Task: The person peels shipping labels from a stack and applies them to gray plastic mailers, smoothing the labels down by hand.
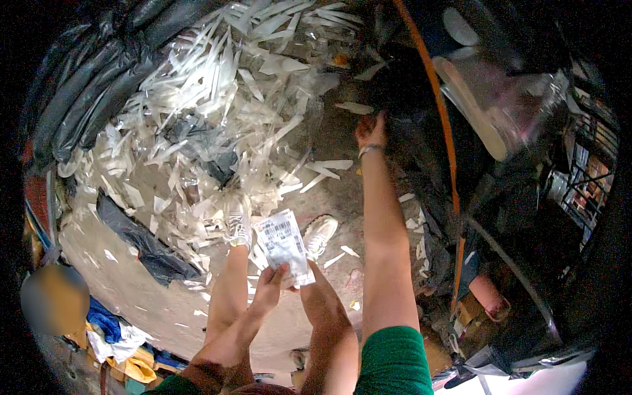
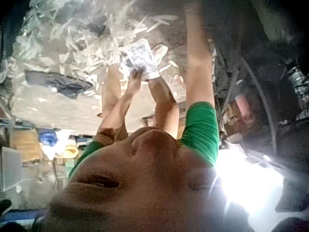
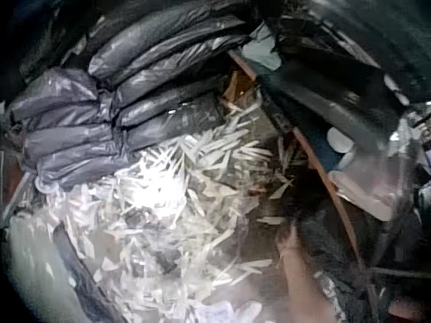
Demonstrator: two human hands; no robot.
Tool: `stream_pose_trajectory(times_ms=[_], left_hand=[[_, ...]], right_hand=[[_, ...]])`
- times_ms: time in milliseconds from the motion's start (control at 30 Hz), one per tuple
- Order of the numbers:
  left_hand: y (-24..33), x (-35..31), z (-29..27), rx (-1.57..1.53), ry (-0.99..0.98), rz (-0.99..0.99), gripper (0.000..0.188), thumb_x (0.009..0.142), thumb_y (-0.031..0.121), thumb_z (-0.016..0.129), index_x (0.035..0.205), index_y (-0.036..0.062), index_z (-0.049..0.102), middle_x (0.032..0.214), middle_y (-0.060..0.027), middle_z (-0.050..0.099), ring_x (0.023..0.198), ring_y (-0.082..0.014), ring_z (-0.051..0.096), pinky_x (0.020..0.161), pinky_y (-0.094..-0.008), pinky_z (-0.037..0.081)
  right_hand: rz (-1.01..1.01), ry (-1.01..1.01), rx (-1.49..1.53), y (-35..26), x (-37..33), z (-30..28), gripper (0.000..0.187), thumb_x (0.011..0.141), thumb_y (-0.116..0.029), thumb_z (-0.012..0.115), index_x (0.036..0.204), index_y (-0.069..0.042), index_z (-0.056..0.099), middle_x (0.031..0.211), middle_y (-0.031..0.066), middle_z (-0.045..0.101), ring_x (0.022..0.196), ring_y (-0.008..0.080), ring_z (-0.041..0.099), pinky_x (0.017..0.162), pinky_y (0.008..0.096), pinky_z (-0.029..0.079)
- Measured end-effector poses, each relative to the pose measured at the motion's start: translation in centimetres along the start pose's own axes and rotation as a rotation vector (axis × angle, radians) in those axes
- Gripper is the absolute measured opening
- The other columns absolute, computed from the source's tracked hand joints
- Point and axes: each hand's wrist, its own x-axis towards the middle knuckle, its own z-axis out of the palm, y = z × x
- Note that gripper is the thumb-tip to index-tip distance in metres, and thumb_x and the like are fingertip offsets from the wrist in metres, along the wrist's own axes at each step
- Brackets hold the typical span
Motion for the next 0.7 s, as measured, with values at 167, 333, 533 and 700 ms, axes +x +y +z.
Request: stream_pose_trajectory(times_ms=[167,333,533,700], left_hand=[[1.7,-0.4,-1.2,0.025,-0.125,0.114,0.033,0.091,0.029,0.041,0.094,-0.0022,0.052,0.080,-0.0068,0.059,0.067,-0.0148,0.057,0.055,-0.0275,0.048],[4.0,-1.3,0.7,-0.062,-0.070,0.007,0.028,0.092,0.020,0.039,0.090,-0.0032,0.055,0.078,-0.0074,0.059,0.068,-0.0130,0.057,0.058,-0.0248,0.048],[2.2,-0.2,-0.8,0.377,-0.034,0.185,0.034,0.092,0.023,0.040,0.083,-0.0059,0.055,0.068,-0.0101,0.059,0.065,-0.0153,0.057,0.056,-0.0309,0.044],[9.6,-4.4,2.2,1.042,0.216,0.256,0.038,0.088,0.030,0.042,0.081,-0.0048,0.056,0.068,-0.0177,0.056,0.069,-0.0298,0.055,0.062,-0.0380,0.042]], right_hand=[[0.115,0.198,0.209,-3.3,2.8,3.1,0.062,0.083,-0.046,0.048,0.119,0.003,0.040,0.109,0.0176,0.051,0.094,0.0273,0.054,0.078,0.0372,0.051],[0.085,0.196,0.406,-1.7,7.9,0.5,0.051,0.087,-0.036,0.044,0.123,0.000,0.039,0.107,0.0148,0.051,0.085,0.0243,0.053,0.073,0.0362,0.050],[-0.185,0.370,0.478,-0.9,8.6,-2.7,0.036,0.089,-0.026,0.043,0.116,-0.003,0.041,0.097,0.0115,0.051,0.073,0.0204,0.049,0.066,0.0324,0.046],[-0.174,0.196,-0.277,-2.4,-0.5,-10.7,0.027,0.088,-0.024,0.041,0.108,-0.005,0.039,0.096,0.0097,0.044,0.078,0.0209,0.042,0.066,0.0326,0.038]])
